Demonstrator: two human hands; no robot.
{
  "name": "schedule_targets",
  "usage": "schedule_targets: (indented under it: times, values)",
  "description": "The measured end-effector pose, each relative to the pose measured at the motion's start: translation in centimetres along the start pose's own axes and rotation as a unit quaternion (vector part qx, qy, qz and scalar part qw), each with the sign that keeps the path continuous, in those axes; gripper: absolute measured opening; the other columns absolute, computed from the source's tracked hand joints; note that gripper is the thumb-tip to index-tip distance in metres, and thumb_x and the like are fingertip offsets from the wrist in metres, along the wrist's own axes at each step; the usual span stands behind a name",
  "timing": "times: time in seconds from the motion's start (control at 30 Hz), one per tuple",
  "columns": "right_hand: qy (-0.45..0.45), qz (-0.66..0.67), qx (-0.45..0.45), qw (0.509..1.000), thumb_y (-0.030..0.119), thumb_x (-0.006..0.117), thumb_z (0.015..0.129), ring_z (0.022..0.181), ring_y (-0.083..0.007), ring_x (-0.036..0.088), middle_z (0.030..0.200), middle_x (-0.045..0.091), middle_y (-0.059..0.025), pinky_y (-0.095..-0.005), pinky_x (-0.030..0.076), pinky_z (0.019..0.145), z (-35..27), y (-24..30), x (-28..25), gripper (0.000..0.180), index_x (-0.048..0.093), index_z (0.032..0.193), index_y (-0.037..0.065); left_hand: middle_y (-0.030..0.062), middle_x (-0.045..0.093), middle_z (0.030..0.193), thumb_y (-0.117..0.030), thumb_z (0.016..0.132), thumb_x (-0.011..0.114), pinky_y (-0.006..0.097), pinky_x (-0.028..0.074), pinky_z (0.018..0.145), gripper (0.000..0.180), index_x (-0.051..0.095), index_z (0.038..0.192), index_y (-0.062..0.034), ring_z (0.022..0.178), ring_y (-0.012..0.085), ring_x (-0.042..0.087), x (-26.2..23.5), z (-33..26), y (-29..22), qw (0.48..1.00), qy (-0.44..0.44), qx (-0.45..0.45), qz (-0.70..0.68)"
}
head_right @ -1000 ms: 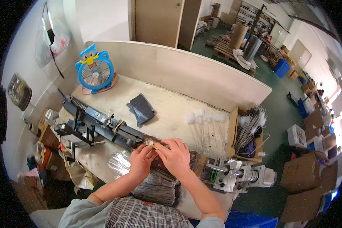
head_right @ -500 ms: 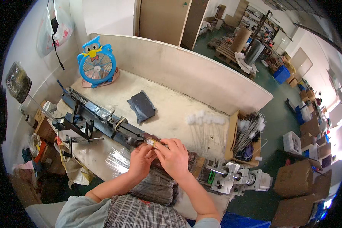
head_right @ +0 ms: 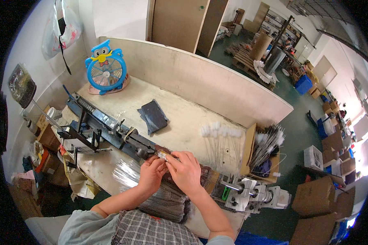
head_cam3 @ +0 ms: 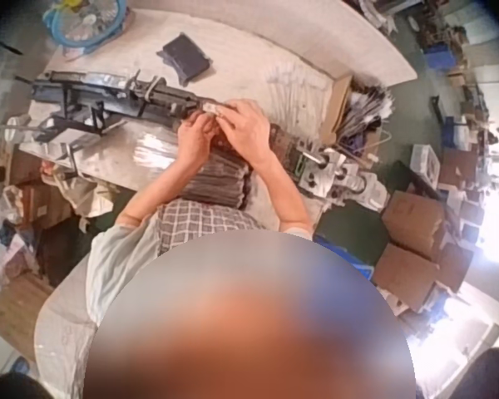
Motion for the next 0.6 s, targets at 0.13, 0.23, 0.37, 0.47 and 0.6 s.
schedule_targets:
  times: [0.13,0.23,0.37,0.47,0.6]
  values:
    - [-0.013,0.013,-0.001,1.000,0.011,0.072,0.068,0.086,-0.0233,0.058,0.091,0.063,-0.0040,-0.0325,0.047,0.072,0.2,0.5,0.2,0.023,0.068,0.090,0.008,-0.0004,0.053,0.074,-0.012,0.087,0.056,0.029,0.046,0.075,0.011,0.051,0.077,-0.0095,0.075,0.0113,0.057,0.1,-0.2,-0.2,0.999,-0.015,-0.003,-0.029]
    - [-0.043,-0.018,0.003,0.999,0.015,0.072,0.070,0.087,-0.0195,0.058,0.091,0.061,0.0011,-0.0319,0.045,0.069,-0.1,0.2,1.1,0.023,0.067,0.092,0.011,-0.0014,0.049,0.070,-0.014,0.087,0.055,0.029,0.046,0.073,0.015,0.050,0.074,-0.0105,0.071,0.0106,0.054,-0.7,-0.1,0.2,0.999,0.008,0.013,-0.042]
    - [-0.067,-0.045,-0.008,0.997,0.016,0.072,0.069,0.085,-0.0186,0.058,0.090,0.061,0.0022,-0.0313,0.045,0.068,-0.2,-0.1,0.8,0.024,0.068,0.092,0.013,0.0008,0.054,0.081,-0.012,0.088,0.054,0.029,0.046,0.074,0.006,0.052,0.084,-0.0077,0.077,0.0105,0.055,-0.4,0.3,0.3,0.999,0.011,0.008,-0.042]
    - [-0.047,-0.050,-0.022,0.997,0.016,0.072,0.068,0.086,-0.0179,0.057,0.090,0.061,0.0025,-0.0315,0.045,0.069,-0.6,0.2,0.4,0.025,0.068,0.092,0.014,-0.0020,0.047,0.068,-0.010,0.086,0.056,0.028,0.046,0.068,0.016,0.047,0.074,-0.0107,0.066,0.0093,0.051,0.1,0.0,0.0,1.000,0.002,0.009,-0.023]
    - [-0.026,-0.049,-0.018,0.998,0.017,0.072,0.068,0.087,-0.0175,0.057,0.091,0.061,0.0024,-0.0317,0.045,0.070,-0.5,0.1,0.4,0.025,0.068,0.092,0.015,0.0043,0.061,0.093,-0.007,0.086,0.056,0.028,0.047,0.078,0.011,0.056,0.097,-0.0033,0.085,0.0118,0.059,-1.4,0.5,0.7,1.000,0.022,0.009,-0.008]
Point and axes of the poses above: each hand's wrist, its own z-axis towards the middle knuckle, its own x-axis out of the palm, y = z × x, the point moved 2 cm from there along z, towards the middle knuckle
